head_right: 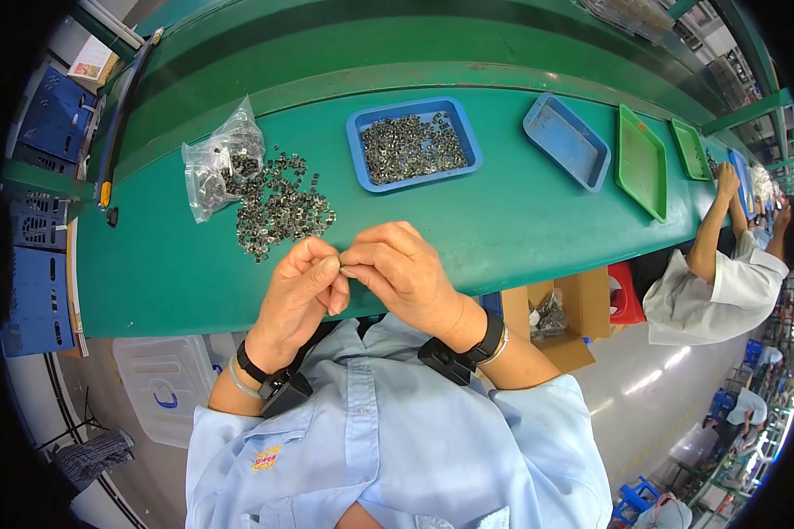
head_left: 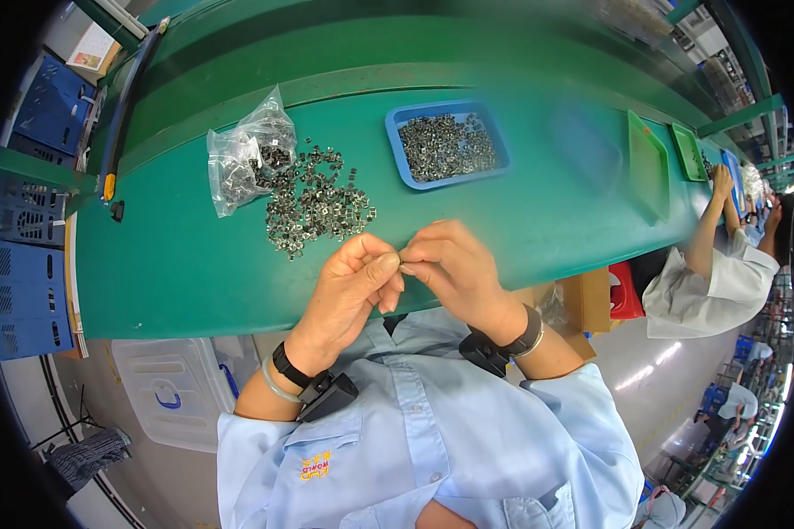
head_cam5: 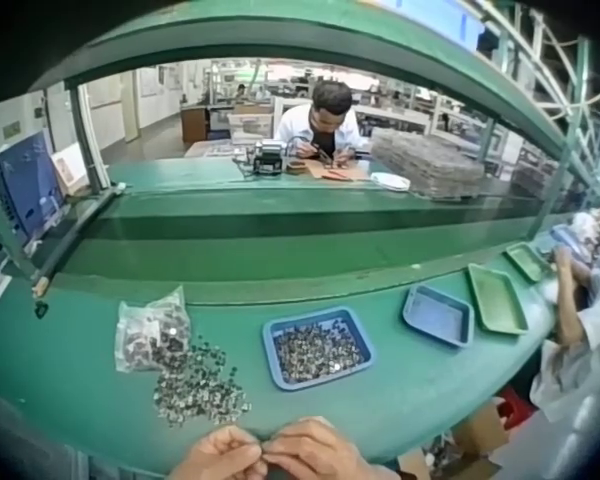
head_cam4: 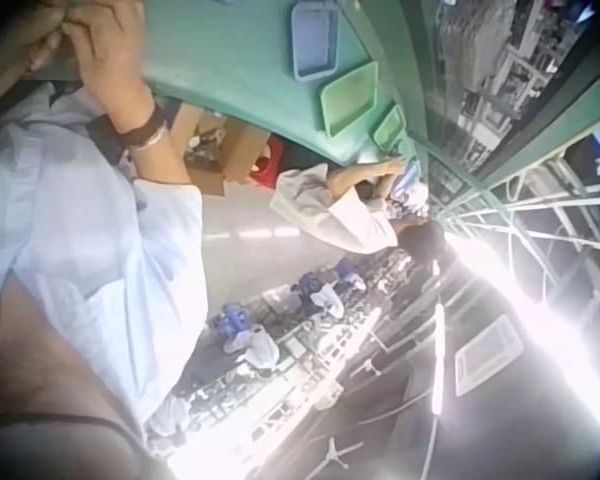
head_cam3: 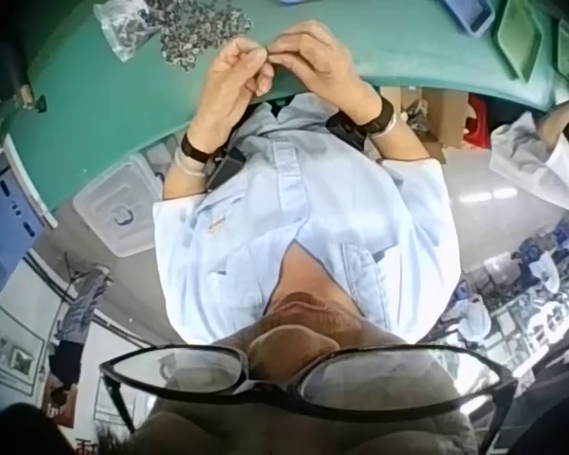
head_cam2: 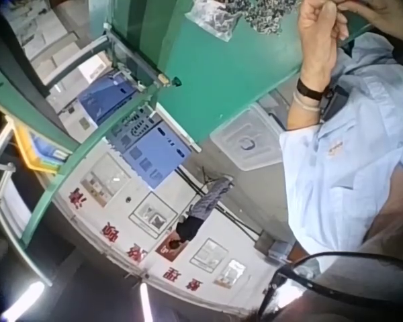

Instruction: The person picks up a small metal component from a pile on the table, inspects it, and places it into a blue tray, repeating this process for several components.

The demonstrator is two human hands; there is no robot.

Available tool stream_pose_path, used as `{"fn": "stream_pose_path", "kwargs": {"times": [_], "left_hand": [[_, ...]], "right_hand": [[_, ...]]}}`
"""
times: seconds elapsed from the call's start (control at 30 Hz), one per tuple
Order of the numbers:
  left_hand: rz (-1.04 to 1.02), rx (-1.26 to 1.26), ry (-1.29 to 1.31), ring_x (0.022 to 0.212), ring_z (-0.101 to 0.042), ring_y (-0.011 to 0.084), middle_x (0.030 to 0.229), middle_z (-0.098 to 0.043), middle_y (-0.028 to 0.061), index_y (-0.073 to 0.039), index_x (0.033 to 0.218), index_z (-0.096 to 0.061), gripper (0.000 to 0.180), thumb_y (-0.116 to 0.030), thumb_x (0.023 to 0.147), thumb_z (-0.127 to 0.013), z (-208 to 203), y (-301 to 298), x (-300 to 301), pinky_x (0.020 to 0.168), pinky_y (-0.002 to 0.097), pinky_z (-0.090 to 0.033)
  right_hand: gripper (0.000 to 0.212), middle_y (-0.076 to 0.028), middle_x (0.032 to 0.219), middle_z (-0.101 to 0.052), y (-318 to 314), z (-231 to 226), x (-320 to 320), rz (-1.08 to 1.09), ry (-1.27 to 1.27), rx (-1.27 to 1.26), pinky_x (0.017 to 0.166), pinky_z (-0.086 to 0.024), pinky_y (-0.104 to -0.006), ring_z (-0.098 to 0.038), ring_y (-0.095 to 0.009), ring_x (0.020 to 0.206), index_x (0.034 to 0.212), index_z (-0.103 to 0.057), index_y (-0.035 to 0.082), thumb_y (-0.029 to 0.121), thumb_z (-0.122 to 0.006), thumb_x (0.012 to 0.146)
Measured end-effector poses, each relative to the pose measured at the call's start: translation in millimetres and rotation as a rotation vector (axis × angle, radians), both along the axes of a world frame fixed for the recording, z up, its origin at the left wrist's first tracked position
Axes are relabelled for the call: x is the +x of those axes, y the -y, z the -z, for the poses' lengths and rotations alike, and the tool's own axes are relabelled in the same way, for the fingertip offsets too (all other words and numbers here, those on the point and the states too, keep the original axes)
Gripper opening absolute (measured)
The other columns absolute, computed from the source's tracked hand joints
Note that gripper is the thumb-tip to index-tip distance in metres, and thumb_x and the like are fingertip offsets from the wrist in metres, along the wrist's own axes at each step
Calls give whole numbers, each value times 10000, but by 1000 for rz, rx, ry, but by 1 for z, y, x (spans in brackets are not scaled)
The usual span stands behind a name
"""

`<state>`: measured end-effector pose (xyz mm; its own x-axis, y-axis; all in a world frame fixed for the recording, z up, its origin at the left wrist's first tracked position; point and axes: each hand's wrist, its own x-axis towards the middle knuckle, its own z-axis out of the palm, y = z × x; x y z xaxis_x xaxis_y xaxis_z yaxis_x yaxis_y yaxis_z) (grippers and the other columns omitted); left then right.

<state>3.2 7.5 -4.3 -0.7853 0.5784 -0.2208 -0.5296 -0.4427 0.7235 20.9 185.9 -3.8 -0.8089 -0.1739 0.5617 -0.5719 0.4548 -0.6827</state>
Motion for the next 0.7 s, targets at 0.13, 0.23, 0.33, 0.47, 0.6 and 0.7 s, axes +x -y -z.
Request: {"fn": "stream_pose_path", "kwargs": {"times": [0.13,0.23,0.33,0.47,0.6,0.7], "left_hand": [[-22,-234,-75,570,-536,87,730,-601,29,-64,929,-543,141,-203,939,-569,-13,-1,-2,511,215,-421],[-27,-183,-48,569,-537,93,728,-602,35,-59,931,-542,148,-205,943,-562,-22,0,-1,511,215,-422],[-6,-57,2,567,-537,103,726,-602,42,-55,934,-541,153,-207,944,-560,-20,-1,0,510,223,-421],[45,194,94,563,-536,122,726,-605,54,-53,939,-540,155,-206,939,-565,-15,-5,1,505,247,-417],[48,279,129,534,-505,135,717,-596,56,-61,954,-534,153,-209,934,-572,-10,-7,2,487,270,-390],[41,251,103,487,-448,137,696,-571,46,-77,979,-522,160,-222,933,-571,-8,-7,2,462,277,-343]], "right_hand": [[211,-64,900,-601,-5,-5,-5,12,-54,95,731,-491,-345,-590,-254,842,898,-630,70,21,-725,717],[216,-61,900,-604,-6,-8,-6,0,-90,141,726,-490,-334,-590,-245,846,901,-631,71,22,-730,716],[213,-57,896,-614,-3,-6,-2,-22,63,-109,728,-486,-320,-587,-228,846,910,-630,70,13,-725,728],[198,-62,889,-622,4,-8,2,-57,189,-351,725,-485,-312,-589,-219,837,908,-635,64,5,-721,739],[179,-69,868,-623,4,-10,0,-82,152,-322,680,-486,-302,-599,-211,813,901,-648,62,17,-715,742],[174,-63,854,-626,1,-12,-3,-89,100,-248,688,-489,-305,-601,-211,802,892,-652,61,20,-717,737]]}}
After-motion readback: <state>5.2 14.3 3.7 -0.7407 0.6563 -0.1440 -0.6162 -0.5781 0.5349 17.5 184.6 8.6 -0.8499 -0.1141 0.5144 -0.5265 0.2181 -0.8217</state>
